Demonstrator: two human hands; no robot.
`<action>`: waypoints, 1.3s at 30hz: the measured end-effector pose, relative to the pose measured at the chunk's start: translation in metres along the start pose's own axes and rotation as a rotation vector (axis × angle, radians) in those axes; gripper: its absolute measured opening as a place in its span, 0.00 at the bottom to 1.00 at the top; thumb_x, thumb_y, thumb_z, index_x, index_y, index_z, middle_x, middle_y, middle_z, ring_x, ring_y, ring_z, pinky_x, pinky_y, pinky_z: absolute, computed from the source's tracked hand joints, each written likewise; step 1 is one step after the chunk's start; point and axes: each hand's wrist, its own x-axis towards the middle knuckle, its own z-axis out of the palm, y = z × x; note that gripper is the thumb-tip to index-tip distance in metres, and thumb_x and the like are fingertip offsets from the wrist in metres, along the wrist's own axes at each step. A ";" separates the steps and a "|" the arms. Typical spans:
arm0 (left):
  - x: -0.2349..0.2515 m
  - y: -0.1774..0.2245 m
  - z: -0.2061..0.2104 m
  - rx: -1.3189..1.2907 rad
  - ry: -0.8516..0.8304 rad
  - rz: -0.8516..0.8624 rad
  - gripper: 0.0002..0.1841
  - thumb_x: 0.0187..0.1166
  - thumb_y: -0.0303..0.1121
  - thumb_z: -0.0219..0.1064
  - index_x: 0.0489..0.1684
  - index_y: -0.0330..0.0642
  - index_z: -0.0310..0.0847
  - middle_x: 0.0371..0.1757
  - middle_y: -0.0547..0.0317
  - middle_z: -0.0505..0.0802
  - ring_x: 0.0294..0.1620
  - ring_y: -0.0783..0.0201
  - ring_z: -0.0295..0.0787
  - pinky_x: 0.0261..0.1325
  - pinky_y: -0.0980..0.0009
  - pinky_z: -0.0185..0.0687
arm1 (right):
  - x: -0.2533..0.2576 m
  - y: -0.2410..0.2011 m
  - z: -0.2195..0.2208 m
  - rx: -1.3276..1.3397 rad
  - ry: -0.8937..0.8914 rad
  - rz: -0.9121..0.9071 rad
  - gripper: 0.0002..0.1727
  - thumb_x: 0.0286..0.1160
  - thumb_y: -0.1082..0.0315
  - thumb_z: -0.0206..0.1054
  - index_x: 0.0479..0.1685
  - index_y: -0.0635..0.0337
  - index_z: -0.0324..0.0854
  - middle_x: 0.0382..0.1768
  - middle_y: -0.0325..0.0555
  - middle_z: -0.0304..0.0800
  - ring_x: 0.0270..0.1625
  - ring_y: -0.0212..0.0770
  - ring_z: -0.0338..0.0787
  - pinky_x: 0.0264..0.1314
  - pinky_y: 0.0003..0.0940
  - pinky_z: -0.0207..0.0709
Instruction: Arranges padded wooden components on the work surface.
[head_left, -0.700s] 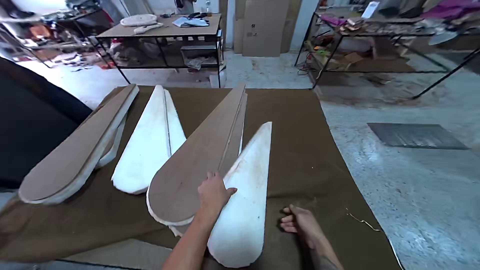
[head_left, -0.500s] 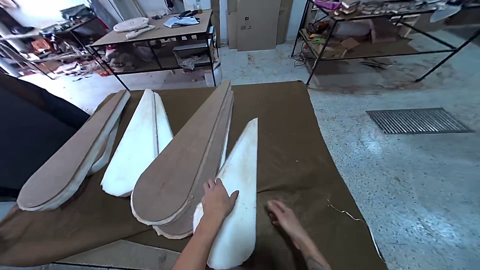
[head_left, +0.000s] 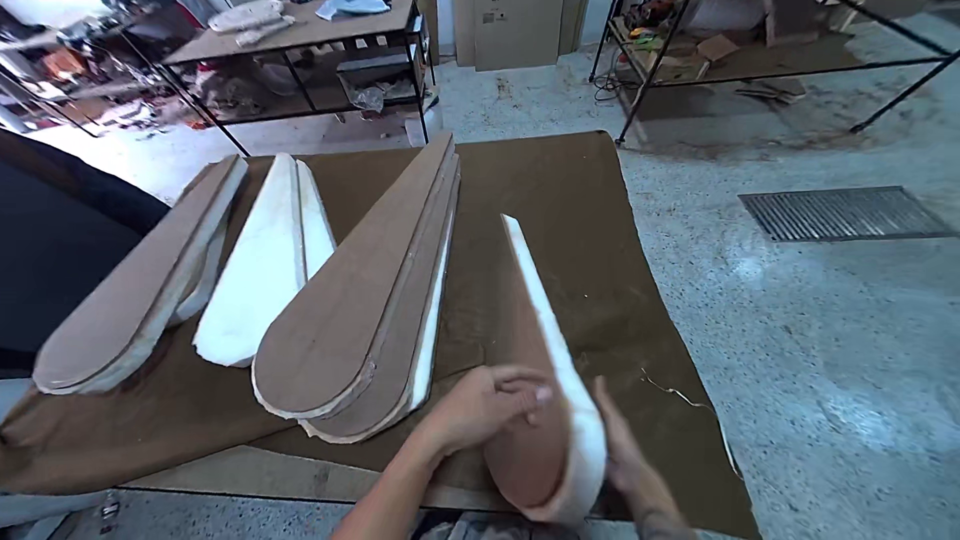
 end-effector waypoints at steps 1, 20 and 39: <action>0.001 -0.017 0.013 0.032 -0.061 0.022 0.25 0.87 0.52 0.62 0.77 0.50 0.80 0.58 0.60 0.95 0.49 0.63 0.95 0.54 0.62 0.93 | -0.006 -0.012 -0.026 0.176 -0.052 0.077 0.50 0.80 0.22 0.34 0.77 0.57 0.76 0.60 0.51 0.93 0.61 0.45 0.93 0.64 0.51 0.88; -0.078 -0.277 0.051 -1.015 0.448 -0.690 0.25 0.91 0.43 0.56 0.73 0.28 0.71 0.62 0.36 0.92 0.60 0.44 0.93 0.61 0.50 0.91 | -0.039 0.073 -0.067 0.181 0.157 -0.044 0.60 0.45 0.70 0.91 0.88 0.40 0.60 0.68 0.55 0.87 0.62 0.55 0.92 0.60 0.56 0.90; 0.021 -0.239 0.179 -0.842 1.105 -0.340 0.24 0.90 0.38 0.60 0.76 0.31 0.66 0.56 0.36 0.91 0.50 0.47 0.95 0.53 0.50 0.94 | -0.083 -0.006 -0.213 0.266 -0.136 -0.123 0.62 0.40 0.62 0.92 0.88 0.39 0.59 0.63 0.52 0.88 0.56 0.49 0.94 0.56 0.50 0.91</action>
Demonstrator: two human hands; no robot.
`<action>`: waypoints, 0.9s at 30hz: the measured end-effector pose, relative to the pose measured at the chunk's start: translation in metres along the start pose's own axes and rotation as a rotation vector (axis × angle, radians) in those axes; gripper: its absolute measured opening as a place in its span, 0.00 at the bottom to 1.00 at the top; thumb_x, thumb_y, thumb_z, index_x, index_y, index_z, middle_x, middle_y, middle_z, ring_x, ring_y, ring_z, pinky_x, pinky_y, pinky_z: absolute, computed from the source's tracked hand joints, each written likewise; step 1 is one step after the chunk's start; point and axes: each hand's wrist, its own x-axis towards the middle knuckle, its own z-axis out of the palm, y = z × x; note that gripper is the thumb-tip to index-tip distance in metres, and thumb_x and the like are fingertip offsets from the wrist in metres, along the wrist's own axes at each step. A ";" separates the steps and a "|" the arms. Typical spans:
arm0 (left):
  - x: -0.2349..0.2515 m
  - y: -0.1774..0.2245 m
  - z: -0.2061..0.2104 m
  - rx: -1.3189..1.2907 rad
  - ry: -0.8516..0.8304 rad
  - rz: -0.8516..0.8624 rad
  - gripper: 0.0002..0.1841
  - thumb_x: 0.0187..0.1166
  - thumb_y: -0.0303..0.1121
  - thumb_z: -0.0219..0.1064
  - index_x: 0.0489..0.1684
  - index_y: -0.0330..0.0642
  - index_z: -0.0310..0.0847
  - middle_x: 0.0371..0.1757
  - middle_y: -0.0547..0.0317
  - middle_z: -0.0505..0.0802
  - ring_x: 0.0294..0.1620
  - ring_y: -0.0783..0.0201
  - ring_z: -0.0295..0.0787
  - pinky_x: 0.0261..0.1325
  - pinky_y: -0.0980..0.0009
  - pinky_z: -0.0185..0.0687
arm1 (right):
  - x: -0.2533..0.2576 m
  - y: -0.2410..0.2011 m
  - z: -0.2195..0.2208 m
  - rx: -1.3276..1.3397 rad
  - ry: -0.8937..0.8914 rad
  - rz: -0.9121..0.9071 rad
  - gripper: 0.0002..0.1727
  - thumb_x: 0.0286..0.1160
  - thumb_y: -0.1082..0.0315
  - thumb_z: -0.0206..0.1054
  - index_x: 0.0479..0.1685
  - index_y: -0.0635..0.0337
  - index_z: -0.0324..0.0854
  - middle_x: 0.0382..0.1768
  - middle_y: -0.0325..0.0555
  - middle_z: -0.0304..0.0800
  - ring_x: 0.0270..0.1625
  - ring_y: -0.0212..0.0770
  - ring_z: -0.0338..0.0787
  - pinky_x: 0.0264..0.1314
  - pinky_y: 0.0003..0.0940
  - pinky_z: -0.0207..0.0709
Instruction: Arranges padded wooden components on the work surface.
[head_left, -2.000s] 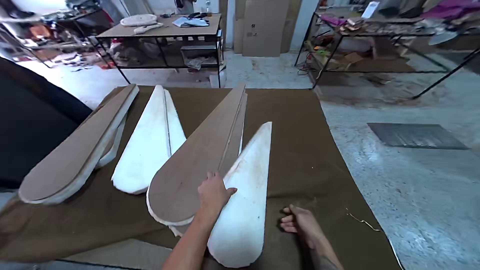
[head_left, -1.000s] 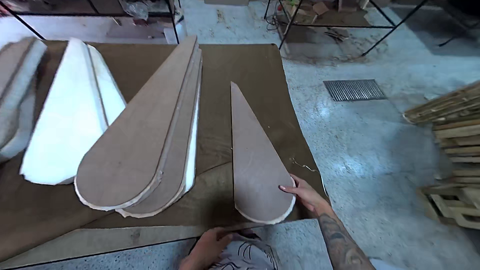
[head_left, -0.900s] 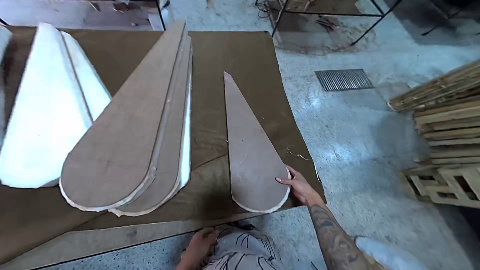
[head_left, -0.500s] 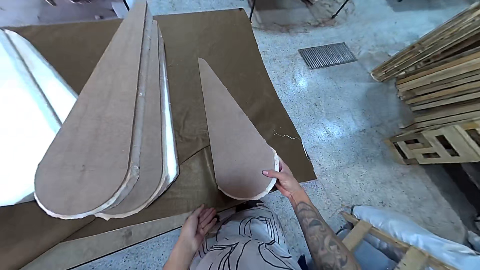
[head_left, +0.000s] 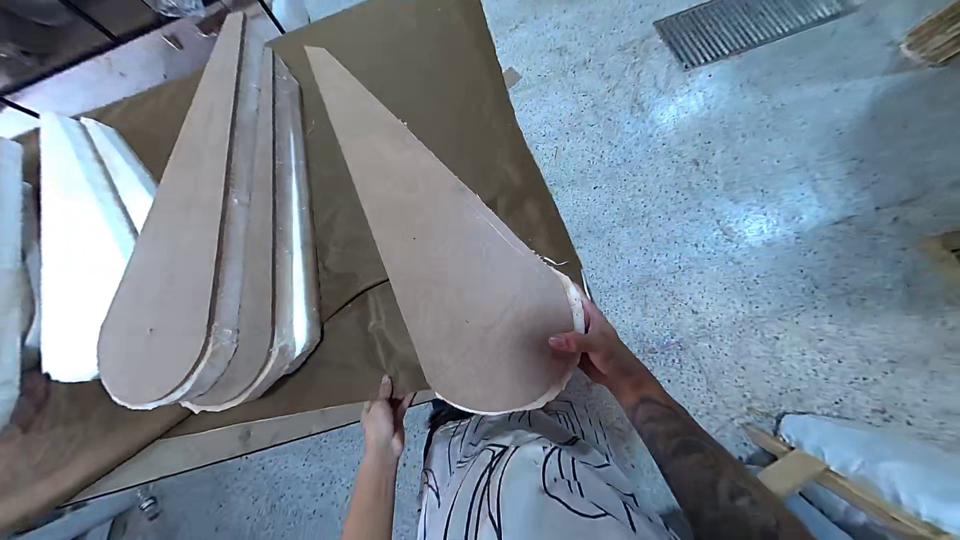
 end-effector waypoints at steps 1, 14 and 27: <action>-0.009 -0.005 -0.007 0.001 0.006 0.039 0.23 0.90 0.37 0.60 0.76 0.32 0.64 0.55 0.38 0.91 0.48 0.49 0.94 0.51 0.52 0.94 | -0.002 -0.011 -0.007 0.014 -0.010 0.006 0.63 0.39 0.61 0.93 0.88 0.39 0.59 0.62 0.51 0.89 0.55 0.48 0.94 0.55 0.49 0.92; -0.054 -0.066 0.012 -0.352 -0.183 -0.062 0.27 0.92 0.46 0.55 0.82 0.38 0.63 0.67 0.41 0.87 0.64 0.46 0.89 0.65 0.45 0.88 | 0.057 -0.024 -0.033 0.270 -0.057 0.025 0.45 0.40 0.70 0.85 0.71 0.58 0.72 0.49 0.57 0.94 0.48 0.50 0.96 0.52 0.52 0.92; -0.087 -0.092 0.080 0.019 -0.292 -0.255 0.23 0.85 0.41 0.68 0.65 0.30 0.72 0.32 0.43 0.94 0.26 0.55 0.93 0.32 0.63 0.91 | 0.161 0.010 -0.052 0.000 -0.102 0.230 0.38 0.53 0.68 0.76 0.74 0.56 0.71 0.52 0.57 0.92 0.51 0.50 0.94 0.54 0.52 0.90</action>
